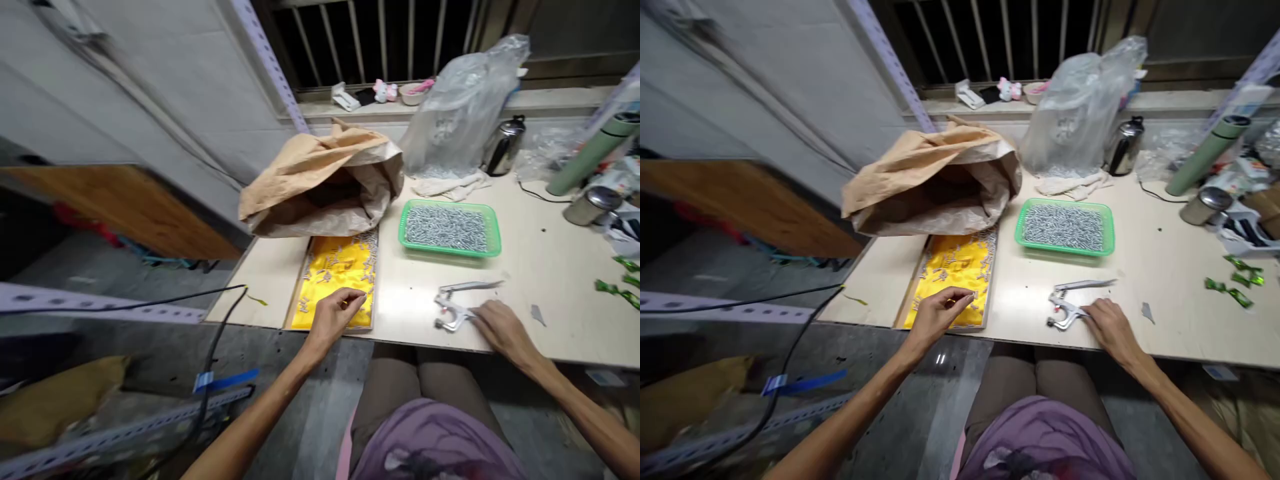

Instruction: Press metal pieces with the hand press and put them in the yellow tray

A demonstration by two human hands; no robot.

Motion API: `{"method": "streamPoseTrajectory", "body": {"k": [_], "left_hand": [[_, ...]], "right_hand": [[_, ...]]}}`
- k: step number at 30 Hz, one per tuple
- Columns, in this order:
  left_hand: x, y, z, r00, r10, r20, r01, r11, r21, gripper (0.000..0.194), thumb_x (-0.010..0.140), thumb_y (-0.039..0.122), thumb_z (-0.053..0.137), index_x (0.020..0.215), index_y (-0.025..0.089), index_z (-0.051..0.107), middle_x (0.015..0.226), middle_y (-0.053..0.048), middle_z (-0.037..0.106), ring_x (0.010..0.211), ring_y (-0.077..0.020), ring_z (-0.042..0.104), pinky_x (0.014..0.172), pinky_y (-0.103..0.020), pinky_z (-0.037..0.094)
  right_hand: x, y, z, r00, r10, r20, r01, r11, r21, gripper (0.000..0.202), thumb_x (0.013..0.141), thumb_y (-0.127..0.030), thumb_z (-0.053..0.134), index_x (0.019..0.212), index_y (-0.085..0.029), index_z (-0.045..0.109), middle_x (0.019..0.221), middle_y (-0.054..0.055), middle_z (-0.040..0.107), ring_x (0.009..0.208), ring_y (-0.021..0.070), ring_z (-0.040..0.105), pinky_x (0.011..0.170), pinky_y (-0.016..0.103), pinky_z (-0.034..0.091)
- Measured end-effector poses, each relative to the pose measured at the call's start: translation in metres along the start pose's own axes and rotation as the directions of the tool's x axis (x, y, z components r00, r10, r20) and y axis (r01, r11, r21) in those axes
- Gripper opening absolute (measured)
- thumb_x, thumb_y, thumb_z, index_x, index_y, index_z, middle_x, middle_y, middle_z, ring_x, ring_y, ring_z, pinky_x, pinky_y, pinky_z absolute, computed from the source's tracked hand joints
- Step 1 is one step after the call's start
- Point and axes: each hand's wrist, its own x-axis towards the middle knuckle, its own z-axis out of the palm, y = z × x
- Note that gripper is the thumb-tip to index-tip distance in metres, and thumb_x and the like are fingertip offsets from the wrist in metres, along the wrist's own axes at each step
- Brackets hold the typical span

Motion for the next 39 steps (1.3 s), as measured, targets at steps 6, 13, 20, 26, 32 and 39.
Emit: {"method": "streamPoseTrajectory", "body": {"k": [6,13,20,26,32,39], "left_hand": [[-0.010,0.046,0.069,0.941,-0.243,0.238,0.302,0.917,-0.259,0.029,0.068,0.043,0.067,0.074,0.015,0.070,0.061,-0.001,0.064,0.049,-0.0095,0.053,0.042,-0.018,0.040],[-0.016,0.042,0.110,0.851,-0.414,0.323,0.491,0.846,-0.210,0.029,0.068,0.042,0.070,0.073,0.013,0.068,0.047,0.004,0.053,0.039,-0.0070,0.044,0.035,-0.017,0.033],[-0.021,0.032,0.115,0.811,-0.455,0.367,0.537,0.828,-0.160,0.032,0.062,0.044,0.072,0.065,0.013,0.067,0.047,0.003,0.054,0.042,-0.0067,0.044,0.042,-0.018,0.032],[-0.020,0.040,0.116,0.789,-0.500,0.357,0.556,0.829,-0.069,0.024,0.066,0.037,0.069,0.064,0.013,0.065,0.045,0.004,0.053,0.042,-0.0072,0.045,0.045,-0.019,0.033],[-0.017,0.048,0.114,0.758,-0.544,0.360,0.559,0.826,0.074,0.016,0.069,0.029,0.067,0.064,0.014,0.064,0.044,0.006,0.051,0.040,-0.0070,0.045,0.044,-0.019,0.030],[-0.017,0.042,0.112,0.653,-0.600,0.462,0.615,0.776,0.140,0.031,0.071,0.043,0.069,0.062,0.014,0.060,0.038,0.010,0.038,0.032,-0.0045,0.034,0.036,-0.018,0.022]], "right_hand": [[0.006,-0.015,0.026,0.996,-0.073,0.058,0.073,0.997,0.000,0.032,0.092,-0.037,0.054,0.118,-0.019,0.058,0.121,0.009,0.058,0.101,0.0195,0.058,0.086,0.040,0.051],[0.001,-0.026,0.014,0.979,-0.183,0.086,0.183,0.983,0.013,0.027,0.095,-0.028,0.046,0.116,-0.021,0.061,0.097,0.009,0.061,0.088,0.0207,0.054,0.077,0.035,0.042],[-0.002,-0.028,0.006,0.973,-0.214,0.090,0.210,0.976,0.050,0.026,0.092,-0.026,0.051,0.115,-0.017,0.060,0.094,0.009,0.060,0.085,0.0212,0.051,0.072,0.032,0.040],[-0.006,-0.027,0.011,0.974,-0.220,0.056,0.218,0.975,0.034,0.025,0.091,-0.023,0.052,0.114,-0.016,0.060,0.094,0.009,0.060,0.083,0.0214,0.050,0.071,0.032,0.039],[-0.006,-0.030,0.013,0.979,-0.204,0.022,0.204,0.979,0.003,0.023,0.090,-0.018,0.053,0.111,-0.015,0.062,0.093,0.009,0.061,0.083,0.0209,0.050,0.070,0.032,0.038],[-0.007,-0.030,0.012,0.976,-0.200,0.083,0.201,0.980,0.006,0.026,0.090,-0.011,0.047,0.109,-0.016,0.064,0.097,0.011,0.062,0.087,0.0214,0.053,0.073,0.033,0.043]]}}
